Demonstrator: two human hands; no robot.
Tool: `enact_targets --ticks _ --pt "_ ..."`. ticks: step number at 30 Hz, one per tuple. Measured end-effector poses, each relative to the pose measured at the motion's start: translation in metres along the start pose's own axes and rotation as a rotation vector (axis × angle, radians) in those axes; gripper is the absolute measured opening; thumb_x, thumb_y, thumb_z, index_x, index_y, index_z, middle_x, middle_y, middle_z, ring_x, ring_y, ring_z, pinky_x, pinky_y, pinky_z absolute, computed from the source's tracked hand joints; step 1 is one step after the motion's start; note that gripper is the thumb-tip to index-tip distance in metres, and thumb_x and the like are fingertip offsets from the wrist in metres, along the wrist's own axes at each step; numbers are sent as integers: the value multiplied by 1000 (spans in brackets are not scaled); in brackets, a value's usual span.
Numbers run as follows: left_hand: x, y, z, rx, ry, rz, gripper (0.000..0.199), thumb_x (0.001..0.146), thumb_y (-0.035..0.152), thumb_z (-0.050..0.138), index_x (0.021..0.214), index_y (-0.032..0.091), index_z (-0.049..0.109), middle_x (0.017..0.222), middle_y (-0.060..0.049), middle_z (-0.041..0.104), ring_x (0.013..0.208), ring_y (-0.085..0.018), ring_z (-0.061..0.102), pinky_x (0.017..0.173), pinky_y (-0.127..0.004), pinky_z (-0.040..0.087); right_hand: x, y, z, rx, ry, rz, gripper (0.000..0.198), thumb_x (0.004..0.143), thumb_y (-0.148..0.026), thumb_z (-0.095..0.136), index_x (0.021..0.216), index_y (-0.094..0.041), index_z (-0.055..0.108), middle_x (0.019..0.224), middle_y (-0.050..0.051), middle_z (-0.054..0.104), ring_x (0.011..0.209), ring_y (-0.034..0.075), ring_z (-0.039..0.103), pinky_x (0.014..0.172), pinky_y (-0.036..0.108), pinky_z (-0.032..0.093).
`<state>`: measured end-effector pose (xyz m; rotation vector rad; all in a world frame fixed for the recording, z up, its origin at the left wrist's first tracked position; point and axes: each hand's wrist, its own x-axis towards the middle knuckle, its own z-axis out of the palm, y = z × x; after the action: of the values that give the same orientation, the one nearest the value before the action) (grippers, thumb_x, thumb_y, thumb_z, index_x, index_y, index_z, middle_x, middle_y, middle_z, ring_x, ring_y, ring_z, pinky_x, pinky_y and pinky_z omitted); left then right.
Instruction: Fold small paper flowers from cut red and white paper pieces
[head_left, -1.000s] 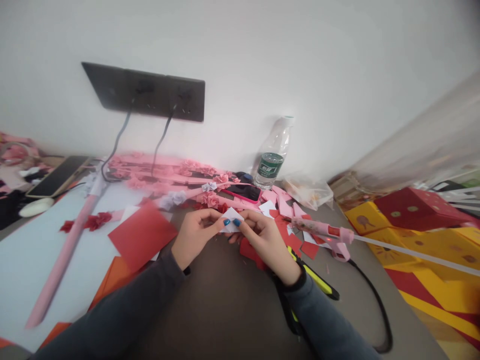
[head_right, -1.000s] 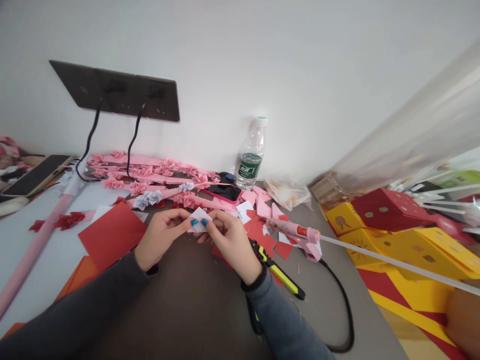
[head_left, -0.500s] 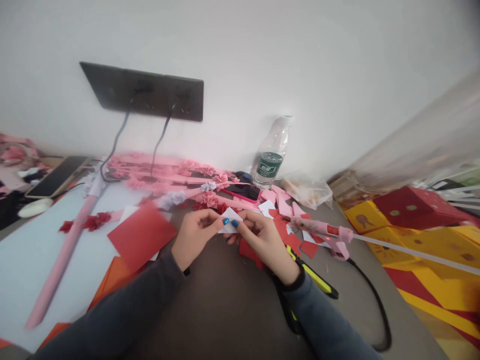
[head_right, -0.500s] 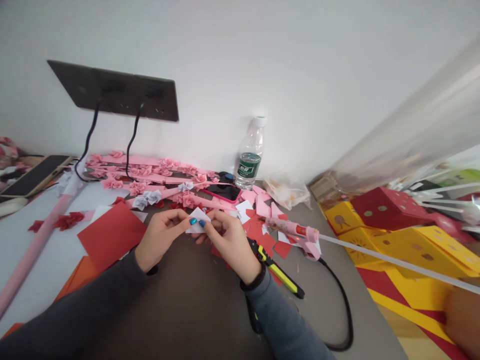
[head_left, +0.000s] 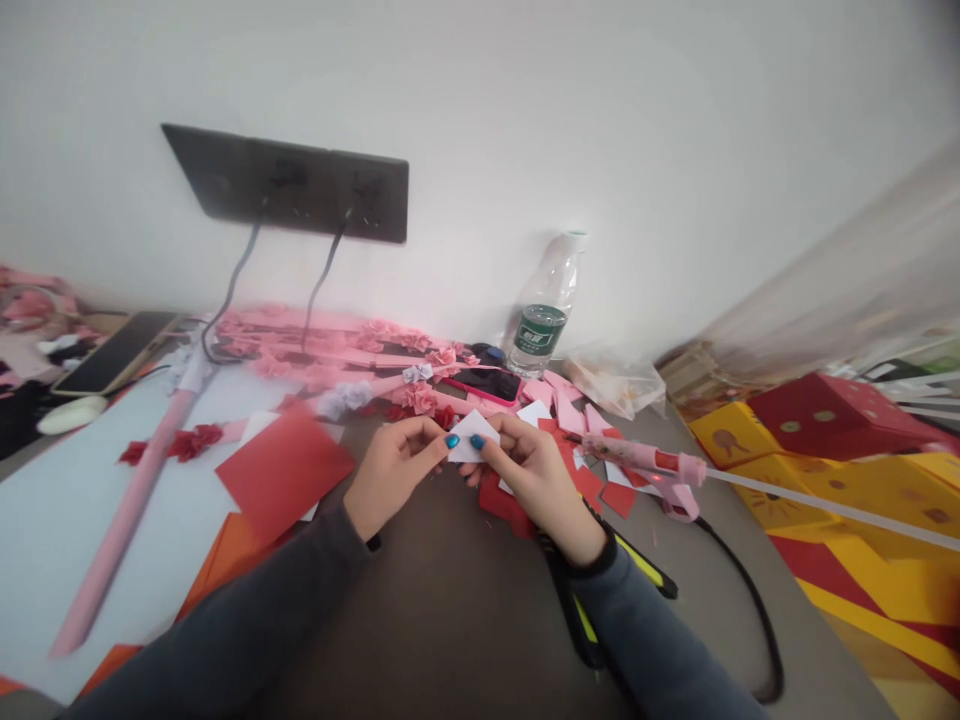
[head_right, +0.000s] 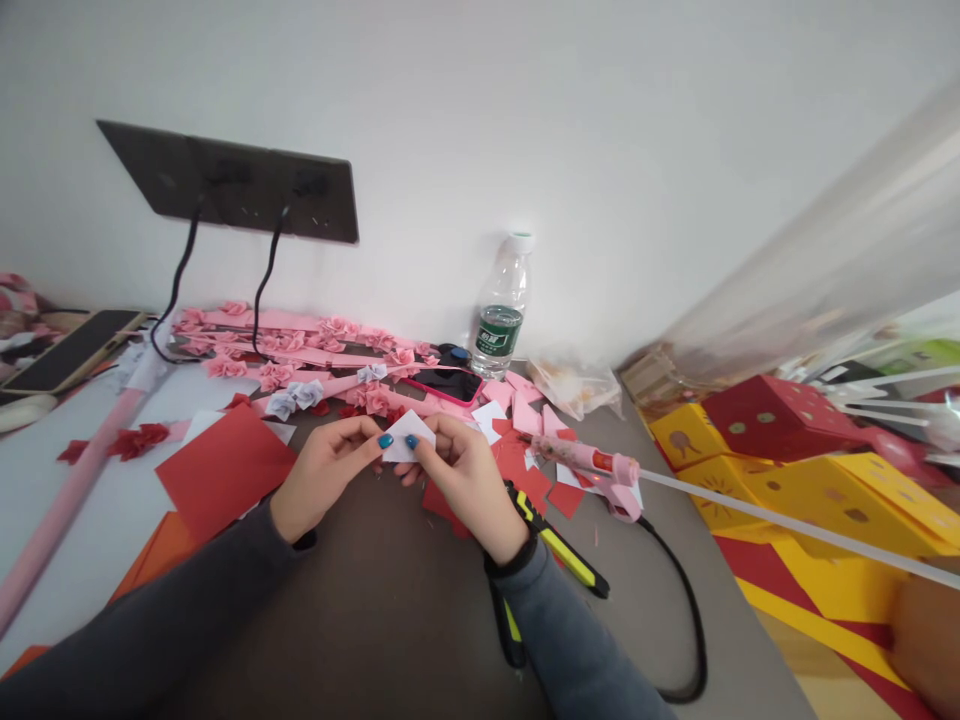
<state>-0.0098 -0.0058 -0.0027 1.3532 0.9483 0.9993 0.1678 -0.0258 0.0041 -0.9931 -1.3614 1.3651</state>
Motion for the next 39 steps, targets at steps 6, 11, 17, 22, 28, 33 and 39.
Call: enact_targets --ticks 6,11,17,22,28,33,39 --pt "-1 4 1 20 -20 28 26 82 38 65 68 16 60 62 2 56 57 -12 53 58 -25 44 0 2 1 22 10 3 37 85 -53 68 85 -17 60 65 3 72 54 14 67 55 26 58" --pt "0 5 -1 15 -53 -28 21 76 34 70 69 16 62 66 0 60 60 -13 54 57 -25 46 0 1 -1 16 44 6 39 83 -55 69 85 -17 61 65 3 71 52 13 67 53 25 57" --pt "-1 6 -3 53 -91 -36 22 78 34 66 70 14 62 65 0 59 60 -12 53 57 -24 45 -1 2 1 24 72 5 39 82 -55 69 83 -17 60 62 1 69 50 13 65 51 24 55" --pt "0 5 -2 40 -106 -39 20 79 33 65 73 15 61 68 0 58 63 -13 55 56 -23 45 1 3 1 25 86 -6 39 82 -56 70 83 -18 60 60 0 68 48 13 63 49 24 54" --pt "0 6 -1 56 -111 -10 20 80 31 65 69 16 58 64 2 55 57 -10 49 54 -22 44 2 2 0 -4 90 -22 39 84 -57 67 83 -18 60 58 0 66 46 12 60 47 23 51" --pt "0 4 0 27 -152 -12 21 81 35 63 73 16 56 66 1 56 58 -11 52 53 -23 45 2 0 0 -111 45 -42 38 88 -56 61 83 -18 58 57 -2 61 44 10 53 44 21 42" --pt "3 -3 -3 16 -130 -13 26 84 38 66 75 15 60 66 1 57 58 -11 53 55 -23 44 -1 3 1 -257 -13 -137 24 97 -43 52 94 -19 57 67 -1 61 54 12 55 51 24 42"
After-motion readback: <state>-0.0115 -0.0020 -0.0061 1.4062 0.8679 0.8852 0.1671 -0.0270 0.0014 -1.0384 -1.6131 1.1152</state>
